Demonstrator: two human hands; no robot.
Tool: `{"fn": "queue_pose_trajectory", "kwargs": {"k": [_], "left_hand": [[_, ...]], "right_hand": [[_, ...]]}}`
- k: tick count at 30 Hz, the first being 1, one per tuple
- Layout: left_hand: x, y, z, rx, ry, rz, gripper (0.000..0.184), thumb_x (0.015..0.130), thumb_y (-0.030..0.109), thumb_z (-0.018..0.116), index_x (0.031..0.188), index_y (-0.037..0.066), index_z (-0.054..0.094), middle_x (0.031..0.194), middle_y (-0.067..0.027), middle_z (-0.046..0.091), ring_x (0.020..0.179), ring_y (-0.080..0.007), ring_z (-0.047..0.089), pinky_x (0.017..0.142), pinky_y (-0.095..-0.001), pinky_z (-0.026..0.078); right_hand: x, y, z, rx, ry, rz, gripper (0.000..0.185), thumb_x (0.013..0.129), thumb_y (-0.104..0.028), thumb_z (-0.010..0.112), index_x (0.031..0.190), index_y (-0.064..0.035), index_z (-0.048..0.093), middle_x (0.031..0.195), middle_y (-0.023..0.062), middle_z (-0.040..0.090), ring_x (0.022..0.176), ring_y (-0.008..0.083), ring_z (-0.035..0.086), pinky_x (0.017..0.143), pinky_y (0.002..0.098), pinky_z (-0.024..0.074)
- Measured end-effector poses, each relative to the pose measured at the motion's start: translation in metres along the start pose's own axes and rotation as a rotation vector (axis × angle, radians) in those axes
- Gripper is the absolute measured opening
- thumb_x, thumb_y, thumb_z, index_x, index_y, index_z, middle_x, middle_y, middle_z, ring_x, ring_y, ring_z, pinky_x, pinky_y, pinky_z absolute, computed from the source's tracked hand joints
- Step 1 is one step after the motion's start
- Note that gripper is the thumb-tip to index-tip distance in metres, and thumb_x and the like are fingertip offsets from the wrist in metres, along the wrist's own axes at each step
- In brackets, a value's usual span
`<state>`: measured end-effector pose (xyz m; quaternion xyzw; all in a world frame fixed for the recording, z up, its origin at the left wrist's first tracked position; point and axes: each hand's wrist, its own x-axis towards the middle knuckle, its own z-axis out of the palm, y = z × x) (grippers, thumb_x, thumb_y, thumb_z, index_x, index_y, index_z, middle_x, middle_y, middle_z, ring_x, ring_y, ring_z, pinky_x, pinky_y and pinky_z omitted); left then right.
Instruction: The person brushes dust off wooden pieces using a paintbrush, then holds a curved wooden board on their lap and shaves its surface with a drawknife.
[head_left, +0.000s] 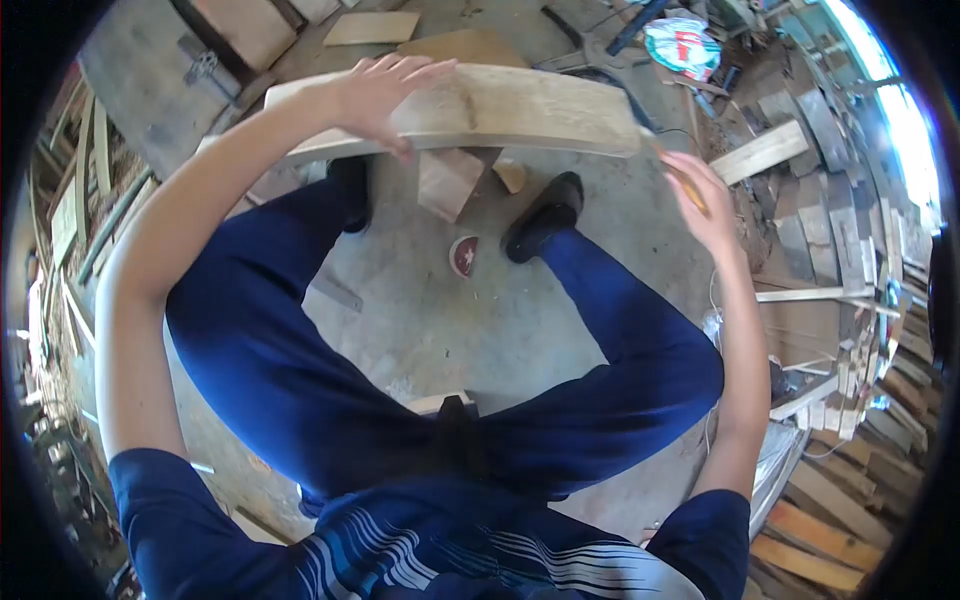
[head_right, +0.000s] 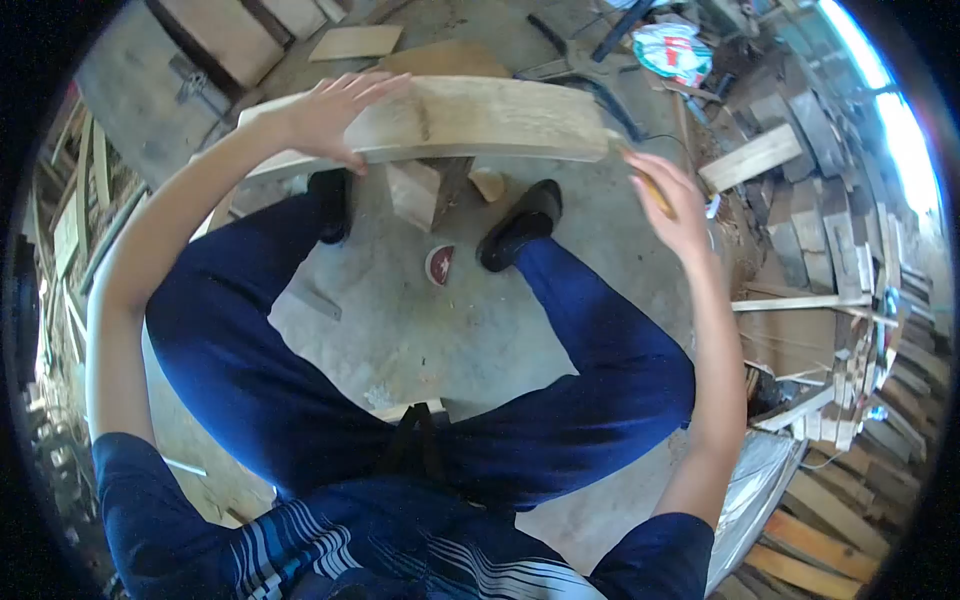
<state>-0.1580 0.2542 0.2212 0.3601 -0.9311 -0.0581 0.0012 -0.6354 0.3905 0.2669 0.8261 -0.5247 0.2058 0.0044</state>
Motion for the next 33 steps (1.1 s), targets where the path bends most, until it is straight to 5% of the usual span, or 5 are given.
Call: {"fn": "queue_pose_trajectory", "kwargs": {"k": [8,13,25,29,33], "left_hand": [[-0.002,-0.004,0.016,0.108,0.111,-0.009,0.127,0.067,0.084,0.070,0.163,0.022,0.014,0.163,-0.0157,0.029,0.148,-0.0393,0.032,0.118,-0.0582,0.029],[-0.004,0.005,-0.003,0.026,-0.044,-0.008,0.131,0.067,0.088,0.065,0.162,0.012,0.017,0.164,-0.0217,0.025,0.150,-0.0444,0.024,0.120,-0.0593,0.023],[0.001,0.000,0.000,-0.023,-0.027,0.028,0.127,0.071,0.084,0.067,0.162,0.014,0.015,0.164,-0.0266,0.022,0.150,-0.0472,0.023,0.121,-0.0579,0.021],[-0.003,-0.023,-0.032,-0.134,0.203,0.017,0.093,0.085,0.068,0.067,0.155,0.013,0.039,0.155,-0.0296,0.039,0.144,-0.0437,0.038,0.119,-0.0471,0.032],[-0.062,-0.020,-0.085,-0.376,0.405,-0.460,0.045,0.092,0.042,0.069,0.122,0.008,0.068,0.109,-0.0146,0.071,0.100,-0.0277,0.068,0.086,-0.0376,0.053]], "right_hand": [[-0.196,0.248,0.141,0.605,-0.355,0.860,0.012,0.098,-0.014,0.065,0.097,-0.0030,0.070,0.088,0.0085,0.072,0.084,0.0157,0.069,0.071,0.0319,0.0540],[-0.178,0.166,0.218,-0.220,-0.448,0.721,0.025,0.099,-0.025,0.062,0.105,-0.0023,0.071,0.098,0.0160,0.075,0.092,0.0299,0.072,0.081,0.0410,0.0549],[-0.130,0.072,0.194,-0.333,-0.516,0.646,0.026,0.097,-0.018,0.055,0.114,-0.0105,0.073,0.116,0.0148,0.069,0.110,0.0352,0.065,0.090,0.0473,0.0524],[-0.097,0.044,0.178,-0.224,-0.193,0.344,0.026,0.088,-0.006,0.062,0.112,-0.0088,0.071,0.125,0.0107,0.066,0.115,0.0338,0.063,0.093,0.0457,0.0529],[-0.051,-0.040,0.173,0.089,-0.122,-0.068,0.038,0.073,0.005,0.069,0.109,-0.0087,0.070,0.128,0.0108,0.064,0.119,0.0346,0.060,0.098,0.0455,0.0518]]}}
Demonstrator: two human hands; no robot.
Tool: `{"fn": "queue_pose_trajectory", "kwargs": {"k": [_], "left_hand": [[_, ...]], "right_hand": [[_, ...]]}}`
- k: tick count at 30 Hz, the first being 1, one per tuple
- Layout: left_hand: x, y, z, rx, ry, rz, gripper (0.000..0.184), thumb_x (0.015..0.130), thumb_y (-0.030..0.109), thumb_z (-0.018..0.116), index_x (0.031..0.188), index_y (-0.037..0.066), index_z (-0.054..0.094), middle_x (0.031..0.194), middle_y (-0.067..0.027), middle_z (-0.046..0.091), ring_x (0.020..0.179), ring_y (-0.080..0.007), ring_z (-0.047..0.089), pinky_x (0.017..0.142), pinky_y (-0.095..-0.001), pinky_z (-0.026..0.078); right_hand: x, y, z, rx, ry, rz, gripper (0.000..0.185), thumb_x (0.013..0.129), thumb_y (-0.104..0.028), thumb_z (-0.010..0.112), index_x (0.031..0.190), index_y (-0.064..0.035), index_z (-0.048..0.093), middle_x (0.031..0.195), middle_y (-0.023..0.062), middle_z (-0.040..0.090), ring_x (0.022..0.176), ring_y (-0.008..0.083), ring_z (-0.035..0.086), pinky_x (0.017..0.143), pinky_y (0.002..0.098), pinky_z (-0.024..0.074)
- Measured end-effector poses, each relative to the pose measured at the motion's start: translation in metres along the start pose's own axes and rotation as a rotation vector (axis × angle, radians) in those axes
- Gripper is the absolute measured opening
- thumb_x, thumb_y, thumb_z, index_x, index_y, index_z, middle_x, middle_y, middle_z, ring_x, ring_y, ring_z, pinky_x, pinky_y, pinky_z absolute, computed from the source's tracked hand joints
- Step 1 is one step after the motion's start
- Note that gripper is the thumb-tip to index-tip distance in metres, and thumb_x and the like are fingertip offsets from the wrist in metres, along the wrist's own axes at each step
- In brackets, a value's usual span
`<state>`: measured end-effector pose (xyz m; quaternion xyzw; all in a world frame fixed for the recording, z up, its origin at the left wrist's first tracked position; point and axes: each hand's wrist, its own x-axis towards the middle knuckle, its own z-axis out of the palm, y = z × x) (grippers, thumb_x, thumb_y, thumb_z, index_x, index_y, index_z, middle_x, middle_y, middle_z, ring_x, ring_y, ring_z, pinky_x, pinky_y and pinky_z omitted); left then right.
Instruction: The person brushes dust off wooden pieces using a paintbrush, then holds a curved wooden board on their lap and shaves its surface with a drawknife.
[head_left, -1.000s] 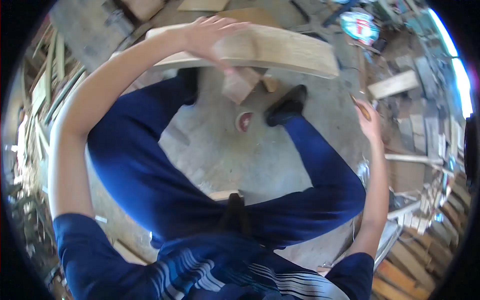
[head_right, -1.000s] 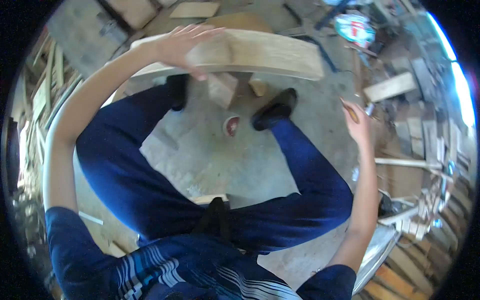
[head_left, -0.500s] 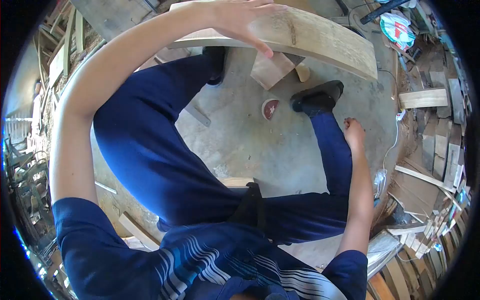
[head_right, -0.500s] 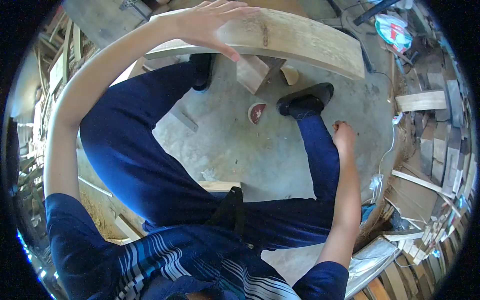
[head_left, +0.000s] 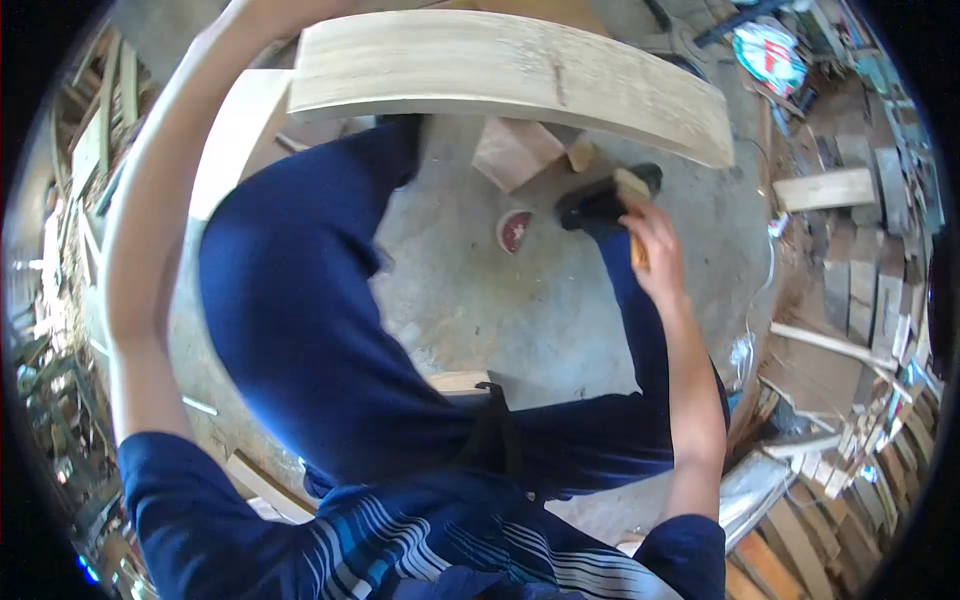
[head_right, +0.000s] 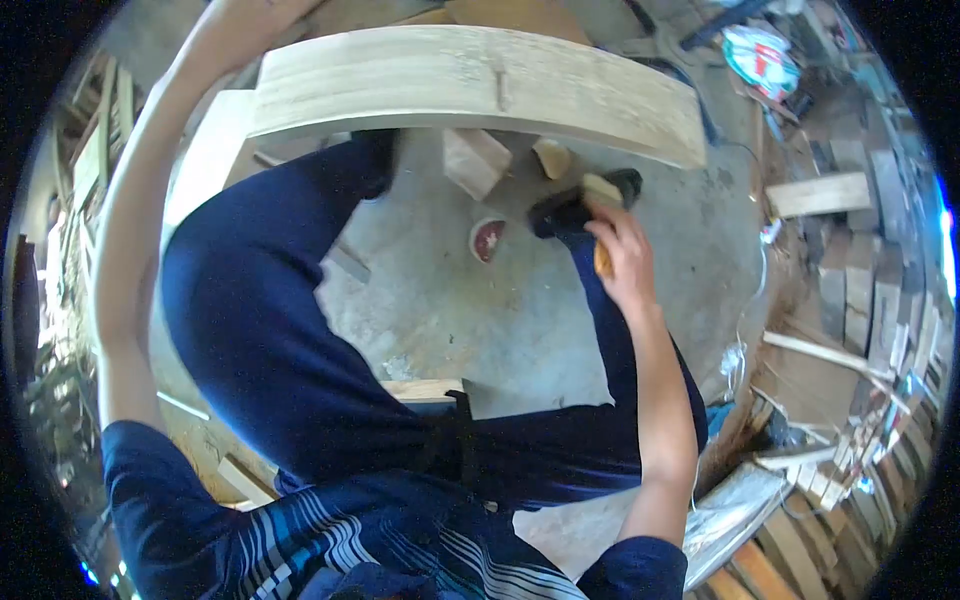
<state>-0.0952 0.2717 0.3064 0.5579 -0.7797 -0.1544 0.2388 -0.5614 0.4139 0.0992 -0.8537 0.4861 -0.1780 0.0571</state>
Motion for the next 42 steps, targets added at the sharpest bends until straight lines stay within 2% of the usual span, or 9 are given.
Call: {"fn": "queue_pose_trajectory", "kwargs": {"k": [2,4,7,11,13,26,35,40,42], "left_hand": [[-0.036,-0.064,-0.021,-0.069,0.002,-0.120,0.057,0.095,0.052,0.063,0.128,0.006,0.062,0.103,-0.0100,0.069,0.091,-0.0210,0.067,0.081,-0.0348,0.053],[-0.115,-0.087,0.003,-0.439,0.137,-0.157,0.032,0.102,0.030,0.054,0.103,0.001,0.067,0.075,-0.0029,0.062,0.065,-0.0116,0.060,0.063,-0.0258,0.048],[-0.229,-0.106,0.076,-0.734,0.022,-0.574,0.036,0.103,0.033,0.047,0.097,0.002,0.065,0.081,-0.0096,0.065,0.070,-0.0184,0.068,0.064,-0.0322,0.056],[-0.340,-0.166,0.244,-0.888,-0.184,-1.092,0.042,0.102,0.034,0.053,0.121,-0.002,0.062,0.097,-0.0141,0.070,0.077,-0.0208,0.072,0.069,-0.0365,0.062],[-0.355,-0.185,0.286,-0.837,-0.192,-1.170,0.041,0.101,0.033,0.053,0.121,-0.002,0.062,0.097,-0.0141,0.070,0.077,-0.0206,0.072,0.069,-0.0363,0.062],[-0.322,-0.236,0.304,-0.742,0.086,-1.032,0.036,0.098,0.025,0.056,0.118,-0.004,0.063,0.097,-0.0138,0.071,0.078,-0.0194,0.071,0.069,-0.0349,0.061],[-0.338,-0.206,0.231,-0.783,0.332,-0.723,0.032,0.097,0.020,0.058,0.116,-0.005,0.064,0.098,-0.0136,0.071,0.078,-0.0185,0.071,0.068,-0.0340,0.060],[-0.325,-0.144,0.090,-0.264,-0.134,-0.459,0.022,0.093,0.013,0.065,0.105,-0.005,0.066,0.088,-0.0144,0.071,0.072,-0.0189,0.070,0.065,-0.0346,0.056],[-0.307,-0.108,0.030,-0.148,-0.254,-0.590,0.016,0.091,0.011,0.068,0.094,-0.004,0.065,0.079,-0.0160,0.068,0.067,-0.0212,0.069,0.062,-0.0361,0.052]], "right_hand": [[0.013,-0.027,0.024,0.046,-0.059,-0.166,0.040,0.071,0.003,0.070,0.109,-0.0095,0.069,0.132,0.0122,0.062,0.123,0.0348,0.058,0.102,0.0455,0.0498],[0.011,-0.041,0.066,0.142,-0.148,-0.241,0.045,0.069,0.003,0.074,0.111,-0.0119,0.068,0.139,0.0107,0.057,0.130,0.0347,0.053,0.107,0.0459,0.0457],[0.002,-0.069,0.106,0.197,-0.477,-0.057,0.038,0.077,-0.002,0.070,0.114,-0.0121,0.067,0.147,0.0096,0.049,0.139,0.0319,0.044,0.110,0.0457,0.0421],[-0.006,-0.112,0.137,0.520,-0.687,0.357,0.038,0.085,-0.005,0.064,0.122,-0.0132,0.066,0.149,0.0103,0.046,0.142,0.0311,0.039,0.112,0.0456,0.0409],[-0.022,-0.111,0.175,0.468,-0.679,0.255,0.040,0.089,-0.006,0.061,0.127,-0.0136,0.064,0.149,0.0121,0.046,0.142,0.0322,0.039,0.112,0.0452,0.0417],[-0.031,-0.156,0.150,0.239,-0.645,0.066,0.064,0.088,-0.001,0.059,0.150,-0.0127,0.045,0.163,0.0169,0.027,0.151,0.0366,0.027,0.113,0.0525,0.0431],[-0.004,-0.155,0.079,0.239,-0.561,-0.038,0.036,0.090,-0.011,0.064,0.125,-0.0050,0.059,0.130,0.0122,0.059,0.121,0.0310,0.058,0.102,0.0440,0.0476],[0.010,-0.163,0.062,0.250,-0.425,-0.064,0.030,0.090,-0.015,0.066,0.118,-0.0056,0.063,0.123,0.0103,0.062,0.117,0.0281,0.060,0.097,0.0426,0.0501],[0.023,-0.166,0.039,0.279,-0.363,-0.072,0.029,0.090,-0.016,0.066,0.117,-0.0055,0.064,0.121,0.0101,0.063,0.117,0.0276,0.059,0.097,0.0416,0.0500]]}}
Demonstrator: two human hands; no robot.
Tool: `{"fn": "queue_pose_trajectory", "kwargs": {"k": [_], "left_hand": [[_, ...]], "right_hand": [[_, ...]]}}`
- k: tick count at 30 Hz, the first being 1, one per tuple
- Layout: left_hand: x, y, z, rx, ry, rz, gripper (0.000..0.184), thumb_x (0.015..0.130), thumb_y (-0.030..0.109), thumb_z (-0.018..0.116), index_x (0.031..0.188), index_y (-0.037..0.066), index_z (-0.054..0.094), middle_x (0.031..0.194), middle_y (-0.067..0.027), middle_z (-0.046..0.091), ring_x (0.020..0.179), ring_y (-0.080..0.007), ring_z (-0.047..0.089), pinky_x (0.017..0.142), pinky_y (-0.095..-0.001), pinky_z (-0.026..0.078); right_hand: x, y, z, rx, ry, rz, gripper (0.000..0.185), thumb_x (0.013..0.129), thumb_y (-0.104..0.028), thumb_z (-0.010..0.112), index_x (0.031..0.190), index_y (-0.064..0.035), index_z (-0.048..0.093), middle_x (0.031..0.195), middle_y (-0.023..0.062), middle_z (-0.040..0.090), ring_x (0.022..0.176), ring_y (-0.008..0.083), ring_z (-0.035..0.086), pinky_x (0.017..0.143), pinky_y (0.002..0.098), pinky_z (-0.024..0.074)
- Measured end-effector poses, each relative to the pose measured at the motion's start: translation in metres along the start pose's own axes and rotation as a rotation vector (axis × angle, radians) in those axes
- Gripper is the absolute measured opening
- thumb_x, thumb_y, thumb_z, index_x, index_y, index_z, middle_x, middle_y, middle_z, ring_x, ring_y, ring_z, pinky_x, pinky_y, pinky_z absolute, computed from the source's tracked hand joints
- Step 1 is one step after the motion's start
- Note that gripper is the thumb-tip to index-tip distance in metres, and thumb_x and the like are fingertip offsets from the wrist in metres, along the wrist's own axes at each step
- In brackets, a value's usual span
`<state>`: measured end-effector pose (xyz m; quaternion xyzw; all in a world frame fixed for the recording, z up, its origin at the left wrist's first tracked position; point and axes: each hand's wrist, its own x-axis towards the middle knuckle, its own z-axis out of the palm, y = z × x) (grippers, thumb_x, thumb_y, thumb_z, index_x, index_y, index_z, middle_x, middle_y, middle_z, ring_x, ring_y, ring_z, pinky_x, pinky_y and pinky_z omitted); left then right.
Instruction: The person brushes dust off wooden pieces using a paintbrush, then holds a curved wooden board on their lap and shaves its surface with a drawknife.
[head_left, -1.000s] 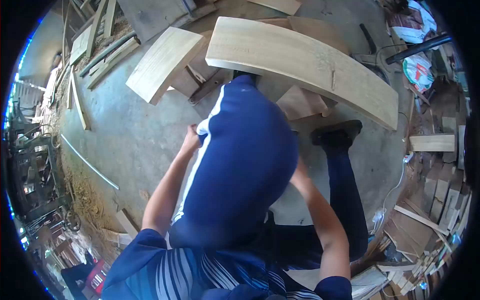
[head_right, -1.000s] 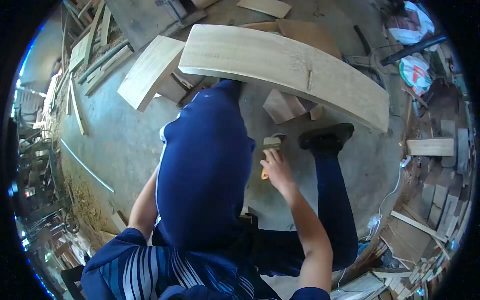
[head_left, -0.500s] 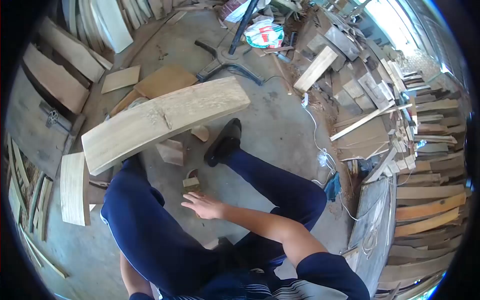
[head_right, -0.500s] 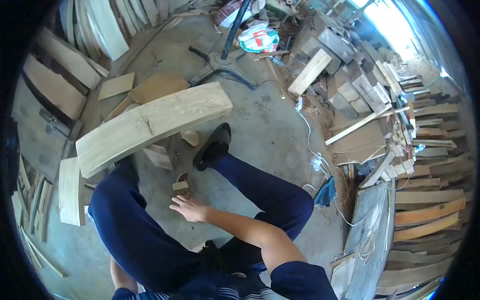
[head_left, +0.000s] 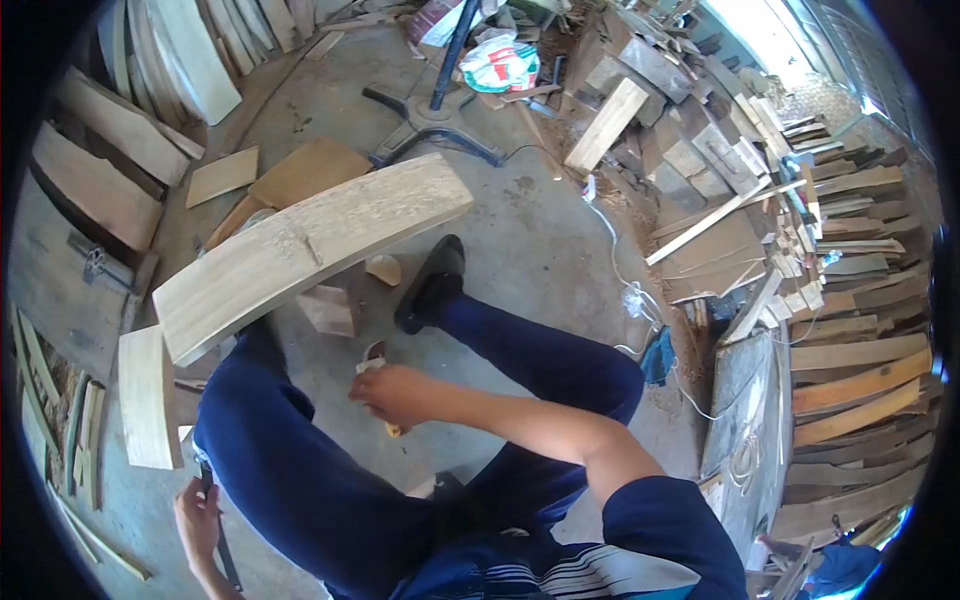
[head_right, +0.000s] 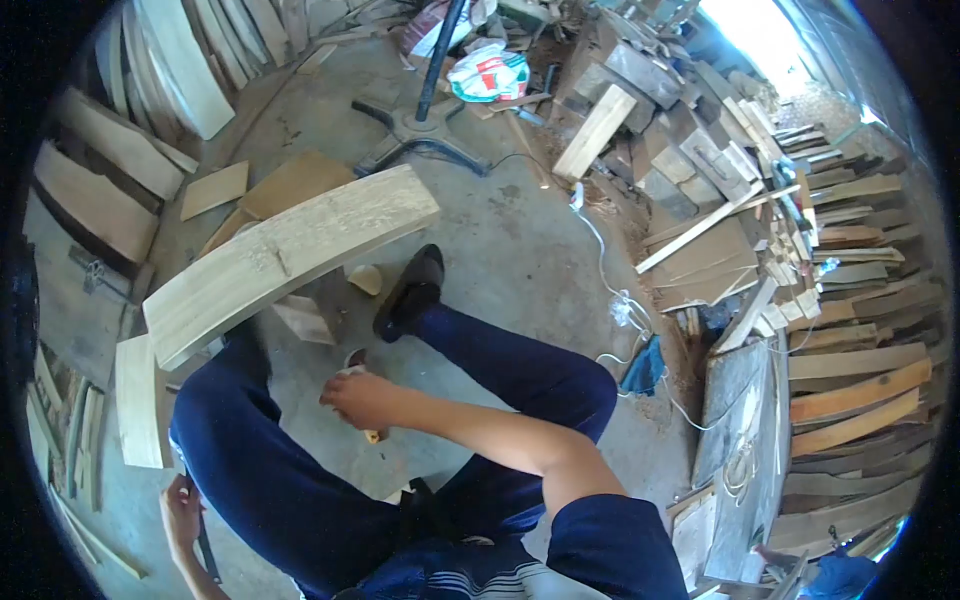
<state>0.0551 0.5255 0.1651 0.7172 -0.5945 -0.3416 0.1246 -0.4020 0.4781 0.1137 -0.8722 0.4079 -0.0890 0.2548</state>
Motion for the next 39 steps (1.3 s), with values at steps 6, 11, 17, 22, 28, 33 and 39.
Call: {"fn": "queue_pose_trajectory", "kwargs": {"k": [6,11,17,22,28,33,39], "left_hand": [[-0.014,0.065,-0.117,0.504,0.410,0.406,0.017,0.093,0.004,0.065,0.082,-0.002,0.055,0.071,-0.0159,0.051,0.055,-0.0253,0.046,0.052,-0.0395,0.034],[0.006,0.174,-0.154,0.590,0.565,0.856,0.014,0.088,0.000,0.066,0.082,-0.003,0.053,0.074,-0.0183,0.050,0.069,-0.0367,0.053,0.061,-0.0446,0.037],[0.049,0.313,-0.104,0.744,0.335,1.155,0.017,0.085,0.020,0.073,0.085,0.006,0.062,0.078,-0.0107,0.059,0.069,-0.0336,0.062,0.059,-0.0450,0.047],[0.092,0.380,-0.029,0.614,0.201,1.310,0.019,0.095,0.030,0.066,0.093,0.011,0.065,0.078,-0.0111,0.065,0.071,-0.0360,0.064,0.061,-0.0475,0.048],[0.135,0.428,0.032,0.364,0.238,1.347,0.026,0.093,0.035,0.069,0.096,0.010,0.069,0.083,-0.0151,0.069,0.076,-0.0405,0.064,0.066,-0.0492,0.050],[0.147,0.437,0.064,0.323,0.166,1.180,0.032,0.092,0.041,0.070,0.104,0.012,0.068,0.090,-0.0148,0.072,0.084,-0.0393,0.068,0.070,-0.0478,0.051],[0.181,0.409,0.076,0.242,0.109,1.170,0.038,0.091,0.039,0.071,0.117,0.011,0.068,0.104,-0.0127,0.074,0.089,-0.0323,0.072,0.082,-0.0422,0.055]], "right_hand": [[0.020,-0.023,-0.083,-0.035,0.106,-0.204,0.028,0.091,-0.017,0.066,0.117,-0.0062,0.065,0.117,0.0101,0.064,0.112,0.0280,0.062,0.097,0.0415,0.0498],[0.024,-0.035,-0.176,-0.207,0.262,-0.317,0.031,0.091,-0.020,0.068,0.120,-0.0096,0.063,0.116,0.0082,0.066,0.110,0.0283,0.064,0.095,0.0406,0.0520],[0.017,-0.029,-0.252,-0.242,0.502,-0.306,0.050,0.090,-0.032,0.072,0.134,-0.0101,0.059,0.120,0.0123,0.066,0.113,0.0317,0.064,0.100,0.0419,0.0509],[0.002,-0.013,-0.290,-0.139,0.330,-0.124,0.068,0.083,-0.041,0.082,0.137,-0.0085,0.057,0.119,0.0138,0.068,0.114,0.0293,0.065,0.099,0.0415,0.0509],[-0.002,0.044,-0.301,0.137,0.390,0.040,0.047,0.084,-0.025,0.083,0.125,-0.0077,0.066,0.106,0.0056,0.072,0.093,0.0158,0.068,0.088,0.0336,0.0529],[-0.025,0.081,-0.291,0.230,0.428,0.053,0.036,0.092,-0.025,0.076,0.124,-0.0109,0.067,0.101,0.0048,0.071,0.084,0.0101,0.064,0.076,0.0278,0.0511],[-0.072,0.140,-0.299,0.196,0.621,0.191,0.034,0.097,-0.024,0.072,0.129,-0.0168,0.069,0.115,-0.0008,0.072,0.087,0.0078,0.065,0.079,0.0260,0.0520]]}}
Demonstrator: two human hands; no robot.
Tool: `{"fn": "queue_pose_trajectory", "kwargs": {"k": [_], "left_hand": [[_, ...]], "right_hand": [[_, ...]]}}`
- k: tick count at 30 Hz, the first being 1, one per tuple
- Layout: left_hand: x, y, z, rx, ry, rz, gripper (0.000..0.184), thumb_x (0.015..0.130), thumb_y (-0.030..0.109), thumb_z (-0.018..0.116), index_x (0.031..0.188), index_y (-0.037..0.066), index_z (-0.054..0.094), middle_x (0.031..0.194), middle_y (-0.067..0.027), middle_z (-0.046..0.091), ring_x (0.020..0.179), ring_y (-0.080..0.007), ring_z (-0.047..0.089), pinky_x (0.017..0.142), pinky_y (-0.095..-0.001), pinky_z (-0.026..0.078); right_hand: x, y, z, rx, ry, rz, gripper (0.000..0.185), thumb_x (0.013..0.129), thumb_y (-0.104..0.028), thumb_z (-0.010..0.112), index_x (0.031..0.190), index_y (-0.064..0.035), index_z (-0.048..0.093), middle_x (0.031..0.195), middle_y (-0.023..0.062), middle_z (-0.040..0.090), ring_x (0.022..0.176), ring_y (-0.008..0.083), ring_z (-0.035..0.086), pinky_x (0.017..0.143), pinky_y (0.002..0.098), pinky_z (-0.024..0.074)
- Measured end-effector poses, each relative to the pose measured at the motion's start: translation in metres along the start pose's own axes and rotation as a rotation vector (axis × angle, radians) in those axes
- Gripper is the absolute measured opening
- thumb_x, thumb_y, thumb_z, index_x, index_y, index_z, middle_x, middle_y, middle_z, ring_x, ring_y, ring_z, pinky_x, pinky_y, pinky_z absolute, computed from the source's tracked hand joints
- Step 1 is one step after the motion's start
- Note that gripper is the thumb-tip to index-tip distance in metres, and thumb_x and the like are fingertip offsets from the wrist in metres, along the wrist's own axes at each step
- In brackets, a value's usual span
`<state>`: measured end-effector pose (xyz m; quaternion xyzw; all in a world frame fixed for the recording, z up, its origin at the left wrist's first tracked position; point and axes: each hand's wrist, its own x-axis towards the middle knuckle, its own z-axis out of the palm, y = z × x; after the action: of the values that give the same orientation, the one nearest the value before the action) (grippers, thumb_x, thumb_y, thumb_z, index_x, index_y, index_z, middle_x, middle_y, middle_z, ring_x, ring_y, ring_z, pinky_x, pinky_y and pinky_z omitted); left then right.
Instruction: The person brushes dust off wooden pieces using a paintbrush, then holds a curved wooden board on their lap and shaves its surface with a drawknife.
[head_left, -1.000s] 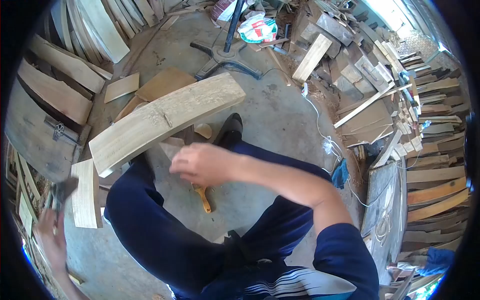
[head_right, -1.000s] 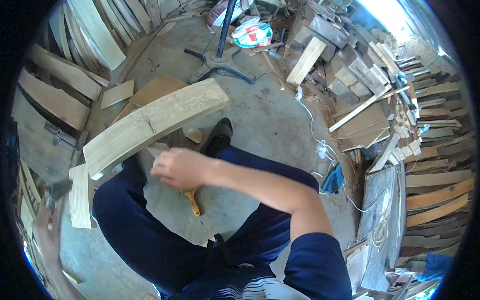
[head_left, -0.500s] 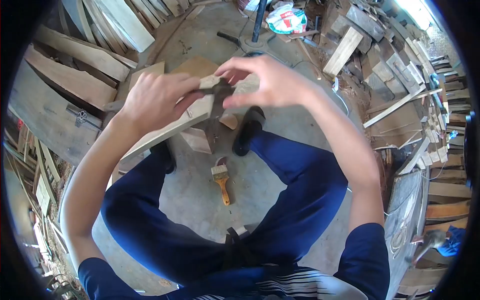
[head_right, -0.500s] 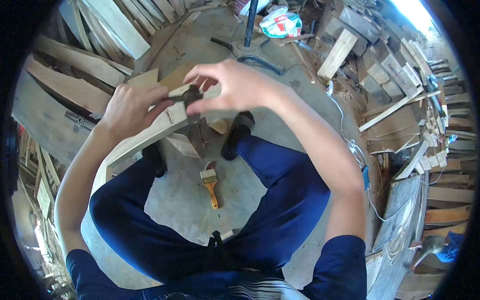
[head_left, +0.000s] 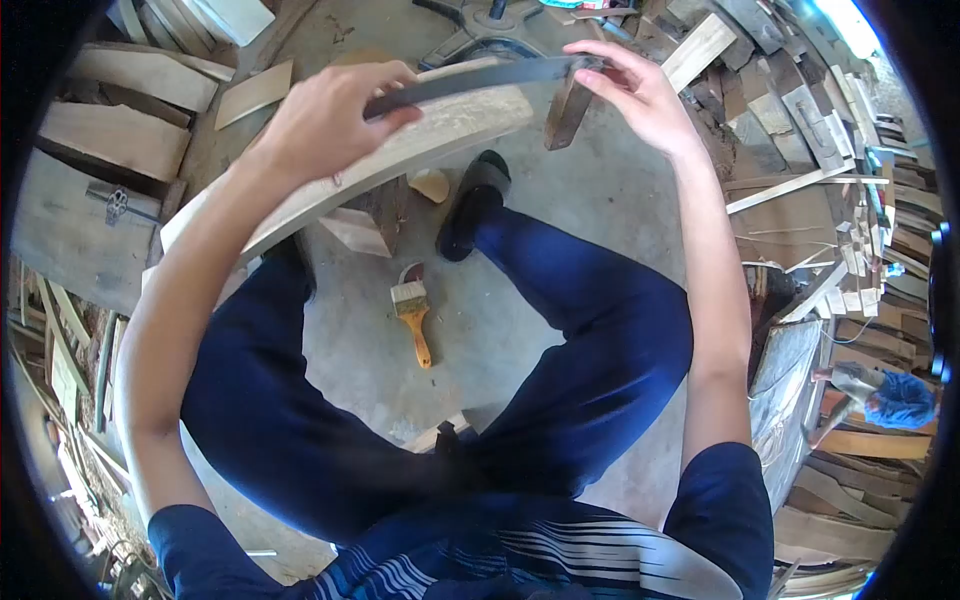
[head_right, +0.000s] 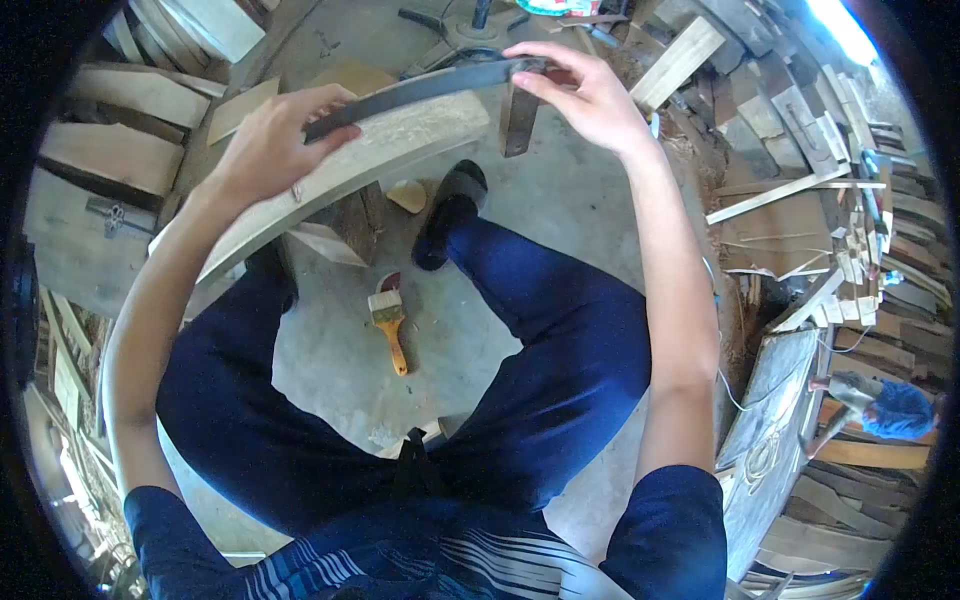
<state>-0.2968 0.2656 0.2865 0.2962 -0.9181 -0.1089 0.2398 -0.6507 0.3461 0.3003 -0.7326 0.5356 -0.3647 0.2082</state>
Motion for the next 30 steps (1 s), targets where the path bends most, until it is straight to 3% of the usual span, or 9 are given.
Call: {"fn": "queue_pose_trajectory", "kwargs": {"k": [4,7,11,14,16,18,19,25,30], "left_hand": [[-0.007,-0.018,0.001,0.022,0.039,-0.080,0.032,0.091,0.034,0.071,0.110,0.008,0.073,0.103,-0.0100,0.075,0.084,-0.0302,0.070,0.078,-0.0380,0.055],[-0.014,-0.014,0.013,-0.036,0.008,-0.088,0.026,0.092,0.031,0.068,0.103,0.009,0.075,0.096,-0.0084,0.073,0.086,-0.0300,0.070,0.079,-0.0417,0.054],[-0.007,-0.025,0.030,-0.042,-0.025,-0.129,0.024,0.092,0.032,0.068,0.100,0.011,0.075,0.090,-0.0078,0.072,0.080,-0.0288,0.069,0.074,-0.0418,0.054],[-0.007,-0.036,0.040,-0.037,0.023,-0.148,0.024,0.093,0.036,0.067,0.099,0.014,0.074,0.090,-0.0083,0.073,0.077,-0.0277,0.069,0.072,-0.0408,0.055],[-0.001,-0.035,0.030,-0.037,-0.062,-0.204,0.033,0.089,0.045,0.070,0.100,0.014,0.074,0.093,-0.0072,0.074,0.082,-0.0260,0.071,0.078,-0.0403,0.056],[0.002,-0.025,0.019,-0.076,-0.177,-0.255,0.041,0.085,0.050,0.072,0.103,0.013,0.075,0.094,-0.0057,0.075,0.087,-0.0245,0.071,0.082,-0.0401,0.055],[0.002,-0.025,0.017,-0.084,-0.175,-0.228,0.041,0.086,0.049,0.071,0.103,0.012,0.075,0.095,-0.0060,0.075,0.088,-0.0244,0.071,0.082,-0.0401,0.055],[-0.009,-0.015,0.030,-0.005,-0.238,-0.129,0.036,0.088,0.040,0.071,0.106,0.010,0.075,0.095,-0.0099,0.074,0.083,-0.0260,0.068,0.078,-0.0389,0.054],[-0.012,-0.017,0.040,0.036,-0.209,-0.145,0.032,0.087,0.039,0.071,0.103,0.011,0.076,0.096,-0.0093,0.075,0.085,-0.0272,0.070,0.078,-0.0406,0.055]], "right_hand": [[-0.002,0.018,0.016,0.025,-0.020,0.031,0.033,0.097,-0.025,0.071,0.128,-0.0153,0.067,0.116,0.0006,0.071,0.090,0.0103,0.066,0.083,0.0284,0.0540],[0.003,0.026,0.023,-0.072,-0.067,-0.045,0.034,0.100,-0.022,0.067,0.134,-0.0150,0.063,0.109,-0.0001,0.070,0.094,0.0087,0.065,0.082,0.0273,0.0529],[-0.003,0.023,0.023,-0.298,-0.107,0.022,0.035,0.100,-0.023,0.068,0.134,-0.0177,0.062,0.105,0.0015,0.071,0.094,0.0086,0.066,0.082,0.0281,0.0530],[-0.013,0.047,0.025,-0.194,-0.099,0.083,0.033,0.100,-0.021,0.067,0.132,-0.0145,0.062,0.112,0.0020,0.070,0.095,0.0097,0.067,0.083,0.0288,0.0532],[-0.007,0.074,0.024,-0.109,-0.059,0.001,0.031,0.100,-0.018,0.066,0.130,-0.0128,0.062,0.117,0.0011,0.068,0.097,0.0105,0.067,0.084,0.0283,0.0533],[-0.010,0.077,0.028,0.012,-0.073,0.096,0.029,0.100,-0.015,0.067,0.128,-0.0099,0.062,0.118,0.0030,0.066,0.101,0.0126,0.065,0.086,0.0291,0.0536],[-0.009,0.079,0.029,0.065,-0.092,0.179,0.028,0.098,-0.012,0.068,0.126,-0.0091,0.062,0.117,0.0048,0.066,0.106,0.0143,0.063,0.088,0.0314,0.0543],[-0.013,0.099,0.049,0.165,-0.088,0.161,0.029,0.100,-0.013,0.065,0.129,-0.0084,0.060,0.126,0.0044,0.062,0.103,0.0156,0.066,0.086,0.0297,0.0549],[-0.011,0.092,0.049,0.175,-0.102,0.145,0.031,0.100,-0.015,0.066,0.129,-0.0098,0.060,0.129,0.0070,0.064,0.111,0.0190,0.066,0.094,0.0340,0.0553]]}}
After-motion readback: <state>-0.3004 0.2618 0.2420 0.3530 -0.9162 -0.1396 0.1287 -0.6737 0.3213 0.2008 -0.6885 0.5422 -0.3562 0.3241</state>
